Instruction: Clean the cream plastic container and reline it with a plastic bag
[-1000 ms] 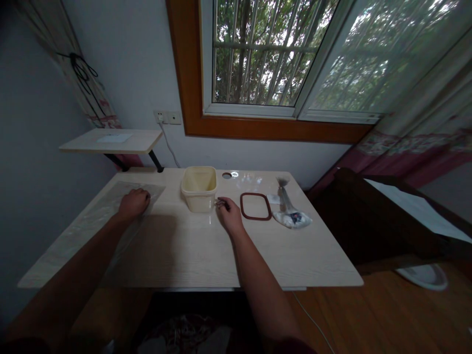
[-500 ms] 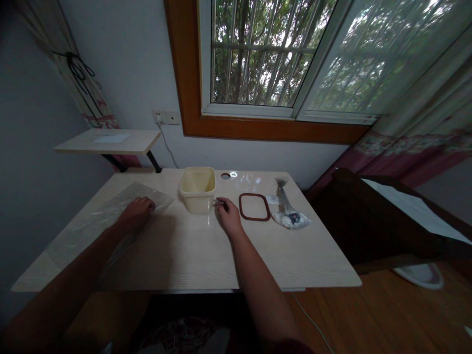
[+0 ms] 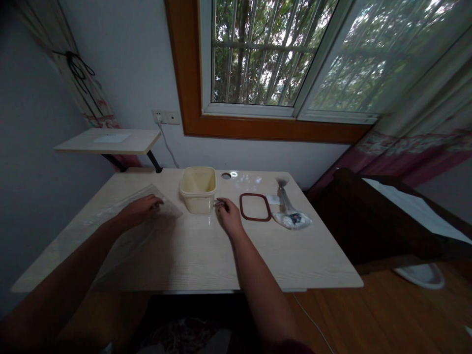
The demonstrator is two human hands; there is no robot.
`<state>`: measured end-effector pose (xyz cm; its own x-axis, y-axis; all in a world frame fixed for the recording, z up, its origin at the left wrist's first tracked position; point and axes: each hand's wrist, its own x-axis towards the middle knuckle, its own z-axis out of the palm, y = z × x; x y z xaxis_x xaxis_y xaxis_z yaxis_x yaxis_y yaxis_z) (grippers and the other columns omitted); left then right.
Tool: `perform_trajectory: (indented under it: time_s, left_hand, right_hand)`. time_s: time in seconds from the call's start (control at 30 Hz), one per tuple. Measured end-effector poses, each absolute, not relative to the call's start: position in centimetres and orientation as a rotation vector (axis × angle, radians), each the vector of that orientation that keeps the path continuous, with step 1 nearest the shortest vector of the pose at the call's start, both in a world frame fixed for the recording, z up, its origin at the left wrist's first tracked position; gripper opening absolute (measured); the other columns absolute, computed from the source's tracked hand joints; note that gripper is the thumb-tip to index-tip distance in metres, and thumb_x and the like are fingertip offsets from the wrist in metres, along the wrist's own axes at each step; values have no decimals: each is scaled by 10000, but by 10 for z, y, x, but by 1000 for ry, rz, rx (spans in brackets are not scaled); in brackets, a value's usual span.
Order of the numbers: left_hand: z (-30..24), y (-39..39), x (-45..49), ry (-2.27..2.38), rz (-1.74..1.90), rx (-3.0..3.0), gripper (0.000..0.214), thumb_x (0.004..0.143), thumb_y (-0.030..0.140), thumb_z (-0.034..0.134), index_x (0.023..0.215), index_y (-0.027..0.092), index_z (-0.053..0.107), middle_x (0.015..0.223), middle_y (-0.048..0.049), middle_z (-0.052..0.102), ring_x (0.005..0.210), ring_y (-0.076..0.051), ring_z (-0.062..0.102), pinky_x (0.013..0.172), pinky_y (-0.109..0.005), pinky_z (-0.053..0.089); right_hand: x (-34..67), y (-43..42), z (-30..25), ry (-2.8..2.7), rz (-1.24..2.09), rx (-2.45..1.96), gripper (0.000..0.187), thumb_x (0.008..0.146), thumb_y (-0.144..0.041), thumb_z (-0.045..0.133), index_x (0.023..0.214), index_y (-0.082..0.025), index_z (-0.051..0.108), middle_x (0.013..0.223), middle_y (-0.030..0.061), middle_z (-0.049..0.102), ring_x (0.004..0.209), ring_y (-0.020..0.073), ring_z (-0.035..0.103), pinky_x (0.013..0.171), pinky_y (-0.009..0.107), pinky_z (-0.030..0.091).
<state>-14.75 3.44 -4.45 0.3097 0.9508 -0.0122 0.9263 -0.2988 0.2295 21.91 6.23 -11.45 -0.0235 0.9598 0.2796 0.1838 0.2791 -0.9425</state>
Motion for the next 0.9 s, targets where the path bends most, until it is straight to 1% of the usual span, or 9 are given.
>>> perform_trajectory:
  time_s: [0.1, 0.17, 0.23, 0.4, 0.53, 0.7, 0.8, 0.9]
  left_hand:
    - [-52, 48, -141, 1915, 24, 2437, 439, 916, 190, 411, 1316, 240, 584, 1241, -121, 610, 1088, -260, 607, 858, -355, 486]
    - [-55, 53, -136, 1973, -36, 2475, 460, 931, 178, 380, 1349, 248, 558, 1234, -136, 593, 1064, -267, 605, 826, -358, 485]
    - [-56, 56, -130, 2013, -91, 2493, 433, 945, 183, 366, 1323, 234, 571, 1229, -152, 577, 1037, -273, 603, 809, -367, 487]
    - [-53, 61, -120, 2071, -199, 2512, 353, 939, 142, 364, 1173, 177, 625, 1227, -177, 559, 975, -263, 621, 781, -375, 509]
    - [-52, 64, -118, 2089, -222, 2515, 327, 938, 111, 353, 1104, 147, 633, 1191, -176, 581, 921, -248, 645, 756, -364, 515]
    - [-58, 65, -124, 2095, -195, 2549, 311, 936, 111, 348, 1055, 137, 633, 1152, -165, 598, 913, -260, 650, 736, -360, 506]
    - [-64, 64, -132, 2055, -110, 2552, 283, 949, 172, 372, 1053, 143, 634, 1128, -151, 604, 927, -253, 642, 780, -361, 504]
    - [-68, 61, -140, 1951, 71, 2588, 262, 955, 231, 403, 1047, 153, 636, 1100, -133, 608, 987, -248, 624, 863, -357, 495]
  right_hand:
    - [219, 61, -112, -1464, 888, -1130, 365, 809, -242, 532, 1135, -207, 691, 1022, 56, 745, 947, 206, 682, 918, 363, 524]
    - [219, 61, -111, -1463, 890, -1128, 367, 805, -237, 530, 1132, -203, 692, 1023, 58, 746, 953, 208, 683, 922, 363, 522]
    - [219, 61, -110, -1460, 896, -1127, 361, 805, -233, 527, 1125, -202, 692, 1020, 58, 747, 952, 207, 685, 923, 362, 523]
    - [218, 61, -111, -1454, 909, -1119, 355, 804, -230, 526, 1117, -208, 693, 999, 55, 747, 939, 207, 687, 916, 364, 528]
    - [218, 62, -113, -1459, 914, -1123, 362, 815, -235, 526, 1136, -211, 692, 1018, 58, 746, 941, 208, 685, 905, 370, 536]
    - [219, 60, -112, -1467, 912, -1121, 359, 821, -231, 528, 1140, -208, 690, 1015, 61, 744, 950, 209, 683, 893, 366, 536]
    - [219, 60, -111, -1465, 918, -1125, 353, 826, -237, 524, 1134, -203, 692, 1015, 65, 743, 918, 204, 682, 869, 356, 538]
    - [219, 61, -111, -1468, 915, -1130, 356, 819, -239, 528, 1134, -201, 691, 1000, 62, 744, 888, 202, 679, 854, 354, 539]
